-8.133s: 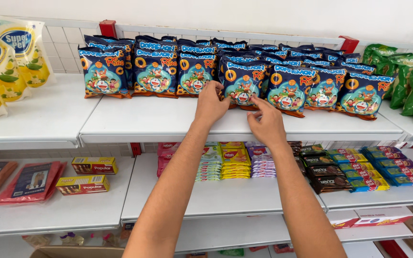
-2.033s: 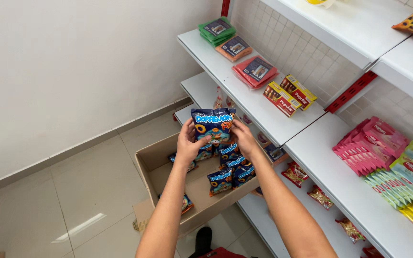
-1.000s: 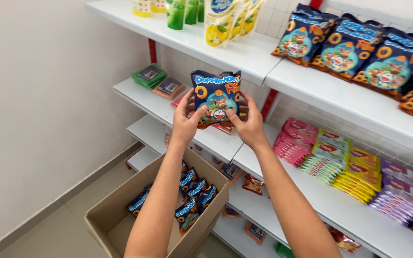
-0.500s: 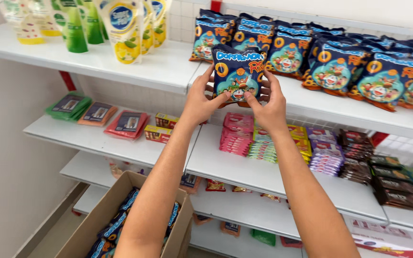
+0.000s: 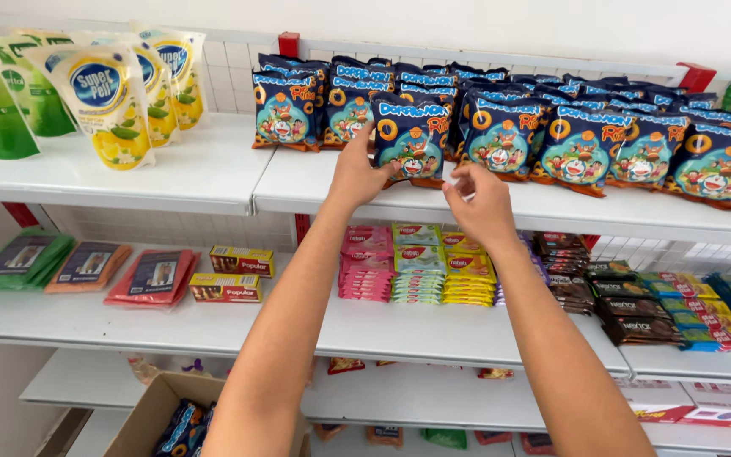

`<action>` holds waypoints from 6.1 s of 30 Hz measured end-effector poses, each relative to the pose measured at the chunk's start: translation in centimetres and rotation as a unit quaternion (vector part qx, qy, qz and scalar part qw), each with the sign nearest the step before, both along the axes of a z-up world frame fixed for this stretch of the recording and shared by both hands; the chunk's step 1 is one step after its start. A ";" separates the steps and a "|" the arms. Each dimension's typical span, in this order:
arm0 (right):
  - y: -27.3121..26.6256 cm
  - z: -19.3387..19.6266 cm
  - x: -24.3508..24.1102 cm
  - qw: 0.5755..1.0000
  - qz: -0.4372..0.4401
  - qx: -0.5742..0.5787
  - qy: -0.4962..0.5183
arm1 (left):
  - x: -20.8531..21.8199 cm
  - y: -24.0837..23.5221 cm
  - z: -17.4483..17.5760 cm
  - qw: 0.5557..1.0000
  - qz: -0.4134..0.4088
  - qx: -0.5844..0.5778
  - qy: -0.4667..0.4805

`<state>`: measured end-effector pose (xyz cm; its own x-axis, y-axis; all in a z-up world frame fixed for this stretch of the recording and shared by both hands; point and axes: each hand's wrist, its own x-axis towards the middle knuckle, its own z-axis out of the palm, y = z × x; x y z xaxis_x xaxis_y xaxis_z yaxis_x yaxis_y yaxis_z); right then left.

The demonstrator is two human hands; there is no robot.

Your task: The person picks up bags of snacks from a cardboard box on the floor and places them onto a retail shelf, organizing them in rows.

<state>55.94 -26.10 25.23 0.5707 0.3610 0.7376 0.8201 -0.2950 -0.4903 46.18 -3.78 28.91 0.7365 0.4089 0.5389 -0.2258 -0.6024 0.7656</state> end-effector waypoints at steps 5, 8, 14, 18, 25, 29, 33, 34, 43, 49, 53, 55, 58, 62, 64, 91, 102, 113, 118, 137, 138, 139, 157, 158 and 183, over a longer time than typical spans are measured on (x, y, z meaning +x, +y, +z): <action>-0.1 -0.5 1.2 0.999 -0.020 -0.025 -0.007 | 4.9 0.4 0.3 0.999 0.023 0.010 0.040; -0.2 -0.4 1.2 1.000 -0.004 -0.003 0.005 | 6.4 0.6 0.4 0.998 0.037 0.014 0.058; -0.3 -0.5 0.7 1.000 -0.004 0.000 -0.009 | 6.9 0.3 -0.2 0.997 0.032 -0.030 0.060; -0.5 0.4 -0.5 1.000 0.003 -0.016 -0.007 | 5.6 -0.6 0.4 0.998 0.040 -0.034 0.043; -0.4 0.2 -0.5 0.999 -0.008 -0.030 -0.015 | 6.4 -0.4 -0.1 0.998 0.037 -0.021 0.040; -0.3 0.2 -0.8 0.999 -0.008 -0.023 -0.021 | 5.9 -0.6 0.0 0.999 0.022 -0.030 0.032; -0.4 0.1 -1.0 1.000 -0.004 -0.018 -0.019 | 6.8 0.1 -0.6 0.999 0.019 -0.031 0.036; -0.4 0.2 -1.1 1.000 -0.005 -0.017 -0.020 | 6.9 0.1 -0.6 0.999 0.018 -0.030 0.036; -0.5 0.3 -1.3 1.000 -0.001 -0.016 -0.024 | 6.1 -0.5 -0.1 0.999 0.014 -0.030 0.038; -0.6 0.3 -1.4 1.000 -0.001 -0.020 -0.015 | 5.5 -0.8 -0.2 0.998 0.032 -0.052 0.027; -0.5 0.0 -0.9 0.999 -0.001 -0.017 -0.034 | 5.6 -0.3 -0.5 0.997 0.073 0.012 -0.017; -0.4 -0.4 -0.5 0.999 0.004 -0.012 -0.040 | 5.6 0.0 -1.0 0.994 0.098 0.048 -0.025; 0.3 -1.1 -0.4 0.995 0.027 0.013 -0.096 | 4.1 0.5 -1.7 0.987 0.123 0.104 -0.027; 3.3 -2.0 -3.7 0.960 0.075 0.050 -0.264 | -2.8 1.0 -2.6 0.978 0.137 0.151 -0.032; 5.6 -3.4 -6.2 0.948 0.121 0.066 -0.286 | -7.0 1.4 -4.1 0.973 0.154 0.167 -0.041; 20.9 -44.4 -33.5 0.737 0.435 -0.514 0.060 | -54.3 3.2 -54.5 0.643 0.523 -0.433 0.355; 21.4 -44.9 -34.0 0.744 0.401 -0.532 0.039 | -56.5 7.0 -66.8 0.621 0.523 -0.530 0.243; 20.9 -42.7 -34.4 0.743 0.413 -0.519 0.092 | -56.2 6.1 -69.1 0.591 0.623 -0.472 0.201; 21.9 -44.2 -34.3 0.756 0.410 -0.491 0.142 | -56.3 3.7 -63.0 0.585 0.645 -0.453 0.193; 25.1 -36.7 -34.5 0.616 0.527 -0.194 0.552 | -46.4 4.5 -42.3 0.847 0.284 -0.436 -0.106; 25.2 -36.8 -34.1 0.615 0.536 -0.174 0.551 | -45.9 4.6 -41.7 0.849 0.256 -0.436 -0.153; 25.3 -36.9 -33.9 0.616 0.535 -0.174 0.551 | -45.8 4.7 -41.7 0.849 0.255 -0.436 -0.153; 24.7 -33.2 -34.9 0.632 0.462 -0.177 0.597 | -46.1 5.3 -40.0 0.841 0.268 -0.468 -0.051; 24.7 -32.9 -35.0 0.627 0.456 -0.181 0.605 | -46.0 5.2 -39.9 0.837 0.273 -0.470 -0.061; 25.2 -36.9 -34.2 0.636 0.517 -0.163 0.549 | -46.9 4.6 -41.1 0.853 0.261 -0.430 -0.138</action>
